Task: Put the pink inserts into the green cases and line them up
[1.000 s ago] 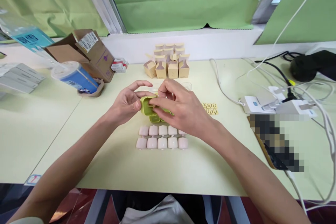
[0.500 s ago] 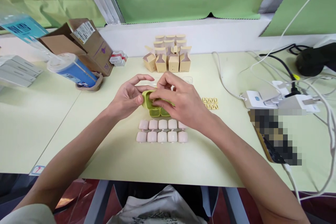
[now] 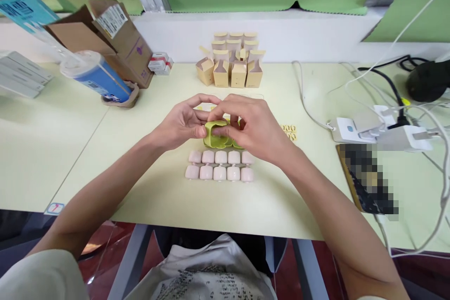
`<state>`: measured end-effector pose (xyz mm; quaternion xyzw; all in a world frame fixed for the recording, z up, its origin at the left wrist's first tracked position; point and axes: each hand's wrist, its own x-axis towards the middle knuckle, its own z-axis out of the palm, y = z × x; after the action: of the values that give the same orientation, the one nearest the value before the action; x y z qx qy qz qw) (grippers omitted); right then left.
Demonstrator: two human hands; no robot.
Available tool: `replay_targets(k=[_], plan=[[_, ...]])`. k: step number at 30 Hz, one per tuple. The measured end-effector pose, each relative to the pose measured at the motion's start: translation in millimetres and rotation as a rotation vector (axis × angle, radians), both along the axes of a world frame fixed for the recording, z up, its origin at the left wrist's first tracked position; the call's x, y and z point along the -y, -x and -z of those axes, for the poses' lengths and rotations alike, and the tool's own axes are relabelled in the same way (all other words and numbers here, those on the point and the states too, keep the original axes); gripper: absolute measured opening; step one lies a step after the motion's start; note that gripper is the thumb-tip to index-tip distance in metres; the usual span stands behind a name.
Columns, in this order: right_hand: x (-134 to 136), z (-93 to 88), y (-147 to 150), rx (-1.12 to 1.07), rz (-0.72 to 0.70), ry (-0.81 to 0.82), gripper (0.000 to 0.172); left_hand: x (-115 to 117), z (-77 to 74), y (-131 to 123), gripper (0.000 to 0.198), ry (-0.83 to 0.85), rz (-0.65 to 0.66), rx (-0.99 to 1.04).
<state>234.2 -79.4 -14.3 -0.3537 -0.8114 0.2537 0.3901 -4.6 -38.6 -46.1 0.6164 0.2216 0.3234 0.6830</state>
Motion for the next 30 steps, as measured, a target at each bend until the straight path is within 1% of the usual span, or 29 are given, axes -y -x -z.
replay_targets(k=[3, 6, 7, 9, 13, 15, 19, 22, 26, 28, 30], plan=[[-1.5, 2.7, -1.3, 0.072, -0.001, -0.093, 0.010, -0.2, 3.1, -1.4, 0.079, 0.000, -0.020, -0.004], [-7.0, 3.4, -5.9, 0.056, 0.033, -0.105, 0.004, -0.7, 3.3, -3.5, 0.073, 0.024, -0.092, -0.007], [-9.3, 3.1, -7.8, 0.022, 0.046, -0.077, 0.006, -0.6, 2.4, -4.2, 0.069, 0.028, -0.110, -0.012], [-13.6, 2.6, -11.1, -0.076, 0.051, 0.018, 0.015, 0.2, -0.8, -5.6, 0.061, 0.022, -0.131, -0.028], [-19.1, 3.6, -12.5, -0.244, -0.067, 0.235, 0.024, 3.2, -7.9, -7.4, 0.053, -0.014, -0.150, -0.076], [-19.4, 4.6, -11.1, -0.280, -0.111, 0.293, 0.026, 4.3, -9.8, -7.3, 0.050, -0.033, -0.129, -0.084], [-17.4, 7.1, -6.6, -0.308, -0.148, 0.346, 0.031, 4.5, -9.4, -6.2, 0.050, -0.051, -0.076, -0.063], [-17.4, 11.8, -1.6, -0.311, -0.172, 0.325, 0.029, 3.9, -6.2, -7.4, 0.051, -0.040, -0.121, -0.062], [-18.9, 18.4, 4.7, -0.312, -0.116, 0.167, 0.019, 3.3, -1.5, -12.1, 0.055, 0.008, -0.225, -0.001], [-17.9, 19.1, 6.3, -0.303, -0.084, 0.117, 0.020, 3.3, -1.1, -14.2, 0.053, 0.035, -0.255, 0.012], [-15.4, 18.1, 6.8, -0.289, -0.067, 0.118, 0.024, 3.1, -1.7, -15.5, 0.050, 0.044, -0.274, 0.006]])
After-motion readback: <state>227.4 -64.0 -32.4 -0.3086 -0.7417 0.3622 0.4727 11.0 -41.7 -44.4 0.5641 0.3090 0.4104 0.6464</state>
